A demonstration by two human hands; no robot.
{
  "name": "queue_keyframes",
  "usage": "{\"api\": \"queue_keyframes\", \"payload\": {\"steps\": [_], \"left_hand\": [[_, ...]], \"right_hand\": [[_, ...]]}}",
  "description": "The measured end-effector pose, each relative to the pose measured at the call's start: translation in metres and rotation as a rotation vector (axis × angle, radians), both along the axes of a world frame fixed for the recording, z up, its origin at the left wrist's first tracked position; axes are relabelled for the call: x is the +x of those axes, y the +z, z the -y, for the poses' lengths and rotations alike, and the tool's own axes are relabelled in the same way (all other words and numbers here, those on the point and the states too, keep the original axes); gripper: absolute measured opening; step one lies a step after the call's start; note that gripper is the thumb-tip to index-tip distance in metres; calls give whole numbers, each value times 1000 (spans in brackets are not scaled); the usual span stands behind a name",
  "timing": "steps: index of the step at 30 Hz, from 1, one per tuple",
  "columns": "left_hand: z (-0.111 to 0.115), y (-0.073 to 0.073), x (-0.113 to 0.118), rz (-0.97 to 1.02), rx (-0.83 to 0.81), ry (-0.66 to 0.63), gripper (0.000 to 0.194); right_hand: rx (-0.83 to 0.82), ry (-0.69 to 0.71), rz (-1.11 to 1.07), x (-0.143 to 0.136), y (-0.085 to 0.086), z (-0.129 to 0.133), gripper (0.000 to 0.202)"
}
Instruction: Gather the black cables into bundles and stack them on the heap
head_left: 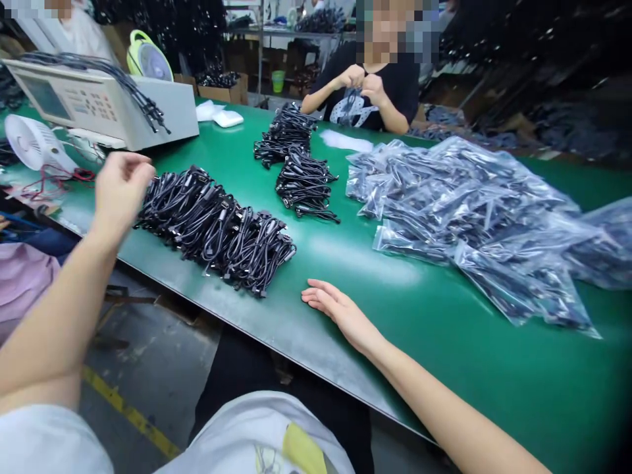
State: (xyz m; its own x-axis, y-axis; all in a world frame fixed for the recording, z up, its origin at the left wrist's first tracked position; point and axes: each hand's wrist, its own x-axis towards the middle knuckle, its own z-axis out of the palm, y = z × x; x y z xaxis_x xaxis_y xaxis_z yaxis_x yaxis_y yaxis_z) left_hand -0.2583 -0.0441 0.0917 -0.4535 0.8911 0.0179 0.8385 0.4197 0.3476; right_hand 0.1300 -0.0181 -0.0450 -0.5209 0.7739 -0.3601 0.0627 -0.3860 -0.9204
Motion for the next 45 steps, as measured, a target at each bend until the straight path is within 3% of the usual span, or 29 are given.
{"api": "queue_keyframes", "payload": {"steps": [1, 2, 5, 8, 11, 12, 14, 17, 19, 22, 25, 28, 31, 35, 41, 45], "left_hand": [[5, -5, 27, -37, 174, -84, 60], [8, -13, 54, -38, 207, -220, 57], [2, -40, 115, -149, 72, -437, 52], [-7, -44, 134, -133, 38, -410, 38], [2, -22, 142, -71, 225, -287, 32], [8, -15, 150, 15, 300, -273, 32], [17, -9, 177, 445, 340, -380, 36], [20, -29, 235, 1122, 140, -579, 38], [14, -52, 272, 1303, 44, -638, 34], [-1, -78, 307, 1238, 42, -724, 26], [-18, -88, 319, 1074, 183, -685, 26], [-31, -96, 323, 1058, 111, -621, 29], [-37, -108, 331, 1008, -5, -629, 30], [-43, -124, 337, 1002, 6, -540, 29], [-46, -133, 330, 1315, -14, -390, 24], [-46, -132, 325, 1375, -21, -341, 23]], "right_hand": [[7, 4, -5, 5, -1, 0, 49], [21, 15, -1, 8, -3, 0, 46], [86, 68, 40, 10, -5, 2, 39], [120, 119, 56, 18, -5, 9, 34], [129, 191, 26, 35, -5, 13, 34], [125, 203, 3, 41, -4, 14, 37], [126, 193, -81, 50, 3, 14, 47], [199, 148, -262, 62, 21, 12, 63], [262, 128, -280, 71, 34, 11, 63], [347, 70, -52, 92, 43, 12, 43], [412, -19, 192, 116, 35, 13, 22], [452, -95, 288, 129, 18, 11, 14], [545, -65, 422, 125, 3, 6, 13], [707, 38, 688, 112, -9, 1, 12], [651, 121, 558, 112, -14, -9, 13], [695, 107, 578, 114, -15, -9, 12]]}}
